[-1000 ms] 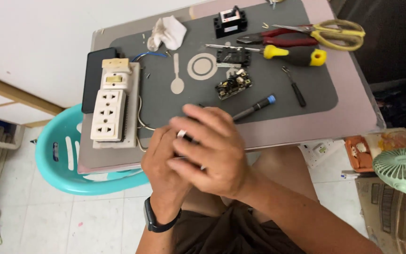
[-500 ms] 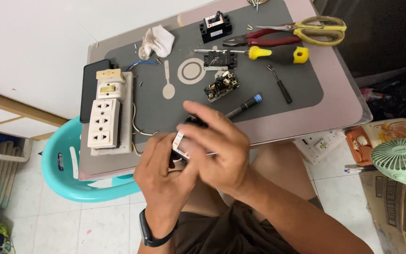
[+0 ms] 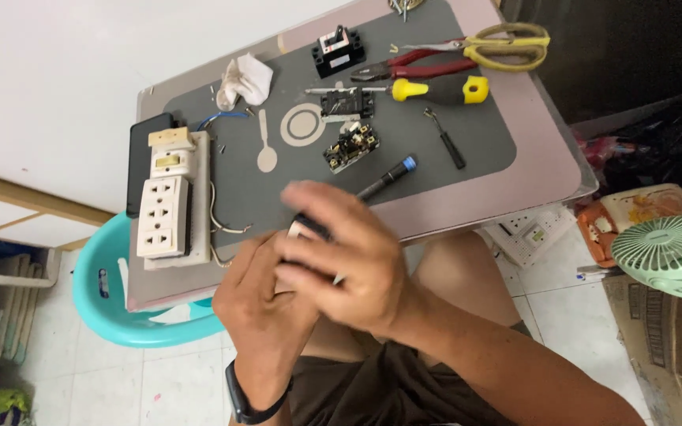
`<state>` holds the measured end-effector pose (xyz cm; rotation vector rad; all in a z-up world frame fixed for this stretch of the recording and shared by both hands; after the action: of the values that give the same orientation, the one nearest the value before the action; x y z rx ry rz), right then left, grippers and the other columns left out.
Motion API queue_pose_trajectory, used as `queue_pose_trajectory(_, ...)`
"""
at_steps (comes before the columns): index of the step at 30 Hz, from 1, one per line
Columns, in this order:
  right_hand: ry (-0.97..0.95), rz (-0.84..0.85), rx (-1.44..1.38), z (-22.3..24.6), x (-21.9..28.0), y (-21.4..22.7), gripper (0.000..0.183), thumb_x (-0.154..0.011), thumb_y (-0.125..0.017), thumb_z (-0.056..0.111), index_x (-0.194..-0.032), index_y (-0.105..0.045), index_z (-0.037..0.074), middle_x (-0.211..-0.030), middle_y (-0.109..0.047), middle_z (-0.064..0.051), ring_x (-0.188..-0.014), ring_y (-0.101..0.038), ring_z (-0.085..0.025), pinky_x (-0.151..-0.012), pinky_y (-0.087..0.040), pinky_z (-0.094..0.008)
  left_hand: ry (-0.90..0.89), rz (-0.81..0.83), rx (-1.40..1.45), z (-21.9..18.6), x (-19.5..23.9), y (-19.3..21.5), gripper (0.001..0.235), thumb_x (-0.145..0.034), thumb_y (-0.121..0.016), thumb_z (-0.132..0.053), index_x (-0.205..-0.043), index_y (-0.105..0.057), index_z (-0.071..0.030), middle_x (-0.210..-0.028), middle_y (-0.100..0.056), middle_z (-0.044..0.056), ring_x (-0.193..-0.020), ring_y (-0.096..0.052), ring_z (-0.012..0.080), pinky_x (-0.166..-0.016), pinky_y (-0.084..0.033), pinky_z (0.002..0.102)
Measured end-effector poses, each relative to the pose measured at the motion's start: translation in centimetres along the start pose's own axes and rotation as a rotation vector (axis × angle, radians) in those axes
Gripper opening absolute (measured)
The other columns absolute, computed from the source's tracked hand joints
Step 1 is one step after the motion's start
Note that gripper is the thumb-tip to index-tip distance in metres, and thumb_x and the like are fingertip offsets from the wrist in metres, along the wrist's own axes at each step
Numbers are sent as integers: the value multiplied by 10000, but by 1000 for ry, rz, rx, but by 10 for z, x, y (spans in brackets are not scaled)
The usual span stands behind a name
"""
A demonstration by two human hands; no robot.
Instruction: The person uses a screwdriver to unscrew and disassemble a black electrical component, then manipulates the internal metal parts and wires by hand. The person works at a table with various tools and electrical parts visible.
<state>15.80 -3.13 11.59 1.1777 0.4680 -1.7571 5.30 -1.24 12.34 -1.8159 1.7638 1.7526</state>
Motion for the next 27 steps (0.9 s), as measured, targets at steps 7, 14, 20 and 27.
queue_pose_trajectory(7,-117,-159,45,2,8,20,180,-924,-632,36,-1083,-620,-48,-1154,-655,-223,-948,-720,-319,-860,-597,-365,-3,-66,-28,-9,12,-1,198,-820,-729,-65,-1001,-658,-27,-950,-686,91,-827,-666,214,-764,-528,294)
queue_pose_trajectory(14,22,-21,-136,23,5,10,180,-884,-669,173,-939,-662,2,-1199,-564,-282,-1087,-627,-399,-1049,-518,-616,142,-17,5,-6,16,6,195,-909,-564,-35,-1082,-653,-49,-1027,-694,72,-921,-672,204,-790,-516,294)
queue_pose_trajectory(20,-158,-128,-90,1,11,14,150,-867,-708,21,-1013,-673,9,-1191,-628,-203,-1090,-674,-364,-957,-577,-419,104,-39,29,-11,10,1,242,-785,-621,80,-1008,-650,-12,-951,-675,83,-816,-623,186,-707,-492,271)
queue_pose_trajectory(27,-104,-50,-154,-8,13,9,280,-865,-719,290,-1027,-662,70,-1287,-541,-259,-1212,-573,-499,-1076,-513,-584,39,71,-37,-15,-8,-8,168,-873,-573,2,-1023,-645,-26,-982,-687,97,-867,-668,212,-782,-511,293)
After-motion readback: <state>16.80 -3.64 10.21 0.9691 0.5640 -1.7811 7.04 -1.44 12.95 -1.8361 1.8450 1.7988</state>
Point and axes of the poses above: each hand's wrist, its own x-axis away from the middle knuckle, its own y-axis out of the back of the hand, z = x × y, the point moved 8 cm from there along -x, towards the middle knuckle
